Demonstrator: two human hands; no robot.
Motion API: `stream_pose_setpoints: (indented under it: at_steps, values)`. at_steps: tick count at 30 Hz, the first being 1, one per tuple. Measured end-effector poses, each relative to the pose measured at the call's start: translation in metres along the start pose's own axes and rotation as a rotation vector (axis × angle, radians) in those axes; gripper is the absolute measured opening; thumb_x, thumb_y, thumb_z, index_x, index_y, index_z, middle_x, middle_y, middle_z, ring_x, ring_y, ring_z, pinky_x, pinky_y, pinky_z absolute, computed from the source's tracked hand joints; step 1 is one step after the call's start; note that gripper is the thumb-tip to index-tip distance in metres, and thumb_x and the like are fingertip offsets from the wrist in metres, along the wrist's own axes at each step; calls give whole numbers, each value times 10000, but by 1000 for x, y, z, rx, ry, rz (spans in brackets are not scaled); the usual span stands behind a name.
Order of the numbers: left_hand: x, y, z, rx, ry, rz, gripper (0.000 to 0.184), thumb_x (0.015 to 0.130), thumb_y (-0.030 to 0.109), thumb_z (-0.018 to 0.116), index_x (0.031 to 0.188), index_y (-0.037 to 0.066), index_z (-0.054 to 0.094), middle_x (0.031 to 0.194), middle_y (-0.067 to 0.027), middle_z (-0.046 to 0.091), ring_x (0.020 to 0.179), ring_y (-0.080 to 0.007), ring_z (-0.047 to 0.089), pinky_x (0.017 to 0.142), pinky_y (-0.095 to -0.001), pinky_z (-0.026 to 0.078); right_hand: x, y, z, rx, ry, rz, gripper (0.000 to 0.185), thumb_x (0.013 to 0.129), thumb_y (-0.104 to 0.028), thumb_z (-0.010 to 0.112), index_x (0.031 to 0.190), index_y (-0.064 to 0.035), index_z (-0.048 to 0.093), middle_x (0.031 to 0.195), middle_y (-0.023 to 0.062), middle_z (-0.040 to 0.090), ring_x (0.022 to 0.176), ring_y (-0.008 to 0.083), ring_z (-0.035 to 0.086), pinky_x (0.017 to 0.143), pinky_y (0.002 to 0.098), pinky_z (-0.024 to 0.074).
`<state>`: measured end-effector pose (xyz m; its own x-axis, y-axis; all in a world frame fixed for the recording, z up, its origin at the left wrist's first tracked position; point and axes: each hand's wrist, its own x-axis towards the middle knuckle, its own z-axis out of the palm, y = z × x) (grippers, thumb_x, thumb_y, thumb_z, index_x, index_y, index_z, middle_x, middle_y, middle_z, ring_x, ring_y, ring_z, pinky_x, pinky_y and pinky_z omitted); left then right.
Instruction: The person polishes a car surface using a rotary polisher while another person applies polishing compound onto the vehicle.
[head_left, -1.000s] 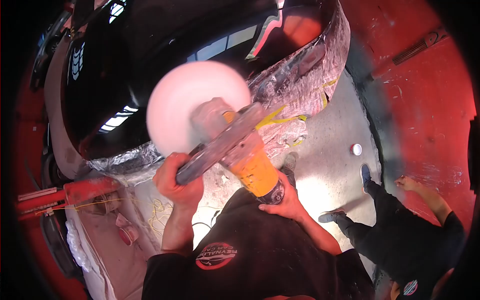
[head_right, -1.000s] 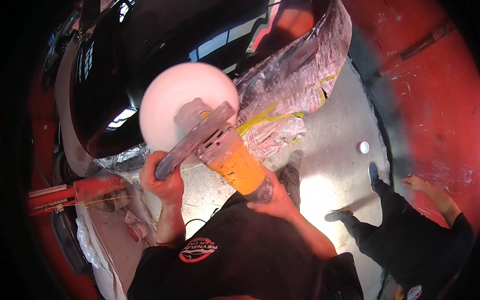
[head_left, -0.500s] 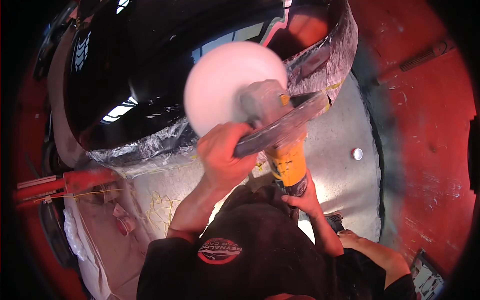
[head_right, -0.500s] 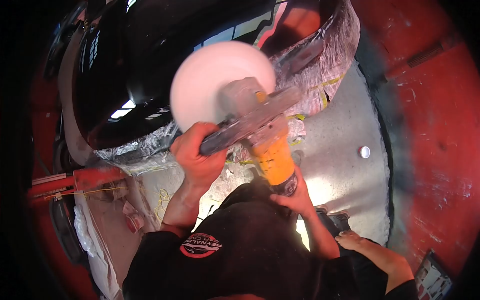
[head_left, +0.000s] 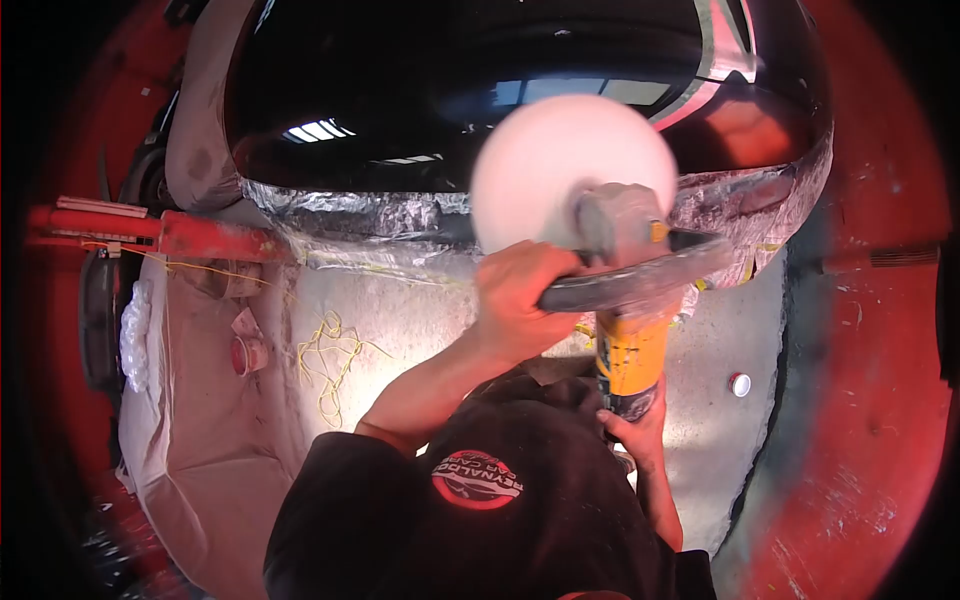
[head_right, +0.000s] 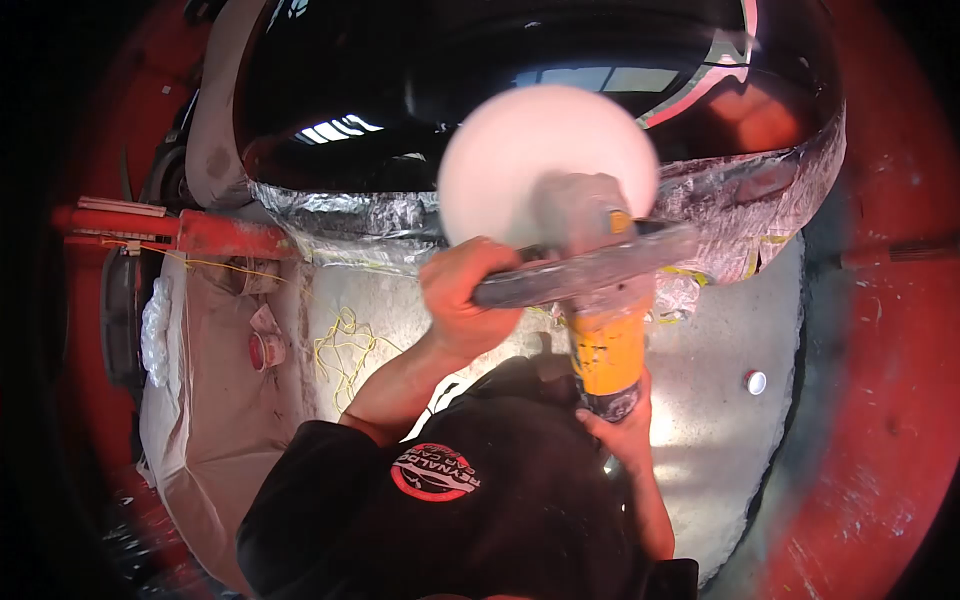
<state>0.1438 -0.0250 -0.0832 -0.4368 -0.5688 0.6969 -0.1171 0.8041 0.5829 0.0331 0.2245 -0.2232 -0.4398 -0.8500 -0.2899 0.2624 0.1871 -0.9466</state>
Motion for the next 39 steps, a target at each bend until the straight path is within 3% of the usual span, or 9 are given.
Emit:
stream_pose_setpoints:
  at_steps: [7,10,13,18,25,29,32,35,39]
  values:
    - [-66,-40,-127,243,233,-173,153,778,-99,728,844,-5,627,748,-66,662,679,-134,616,640,-261,470,28,-7,84,-236,-272,-31,1144,691,-182,914,1604,-63,235,1372,210,610,1262,261,605,1088,390,469]
    - [-76,-53,-157,298,332,-242,199,730,-118,756,823,-3,622,726,-102,685,630,-180,634,627,-278,492,39,-31,110,-321,-357,-39,1138,708,-194,898,1611,-55,221,1324,225,656,1210,281,650,1086,391,469]
    - [-83,-60,-170,308,392,-332,216,715,-118,766,842,-7,631,762,-84,692,692,-151,626,675,-272,492,46,-36,120,-318,-394,-47,1134,709,-193,896,1610,-46,222,1330,231,651,1224,285,643,1084,389,470]
    - [-52,-51,-151,245,349,-321,224,707,-89,798,841,8,647,712,-54,656,649,-112,594,632,-253,467,42,-52,105,-298,-310,-27,1149,688,-176,904,1607,-32,230,1368,229,622,1269,267,610,1093,386,457]
    - [35,-17,-52,33,104,-173,222,713,-4,847,829,29,661,665,-42,631,606,-85,586,570,-245,451,24,-57,35,-150,-44,-15,1130,640,-141,921,1560,15,284,1400,192,564,1321,260,545,1106,399,443]
    - [65,-9,17,-210,15,-174,193,746,57,842,849,25,682,673,-71,673,627,-69,650,560,-257,478,9,-87,-13,-155,156,-20,958,642,-87,871,1465,2,389,1268,127,611,1145,213,615,998,369,494]
    - [87,10,62,-543,79,-247,140,816,52,802,863,-1,682,730,-102,717,642,-137,711,553,-306,530,-1,-135,-51,-294,261,75,830,663,-41,768,1420,-5,430,1203,96,613,1062,189,610,933,342,498]
    - [101,12,95,-632,113,-314,169,857,87,811,902,-30,698,785,-144,748,732,-170,749,615,-340,554,-4,-187,-71,-422,357,36,854,654,-94,782,1427,-8,429,1010,65,624,745,126,613,594,270,518]
    - [123,10,101,-695,190,-354,195,845,114,825,891,-31,705,789,-188,731,725,-254,755,630,-367,539,7,-255,-75,-584,325,122,910,635,-260,836,1412,-8,435,900,41,611,627,113,605,523,261,517]
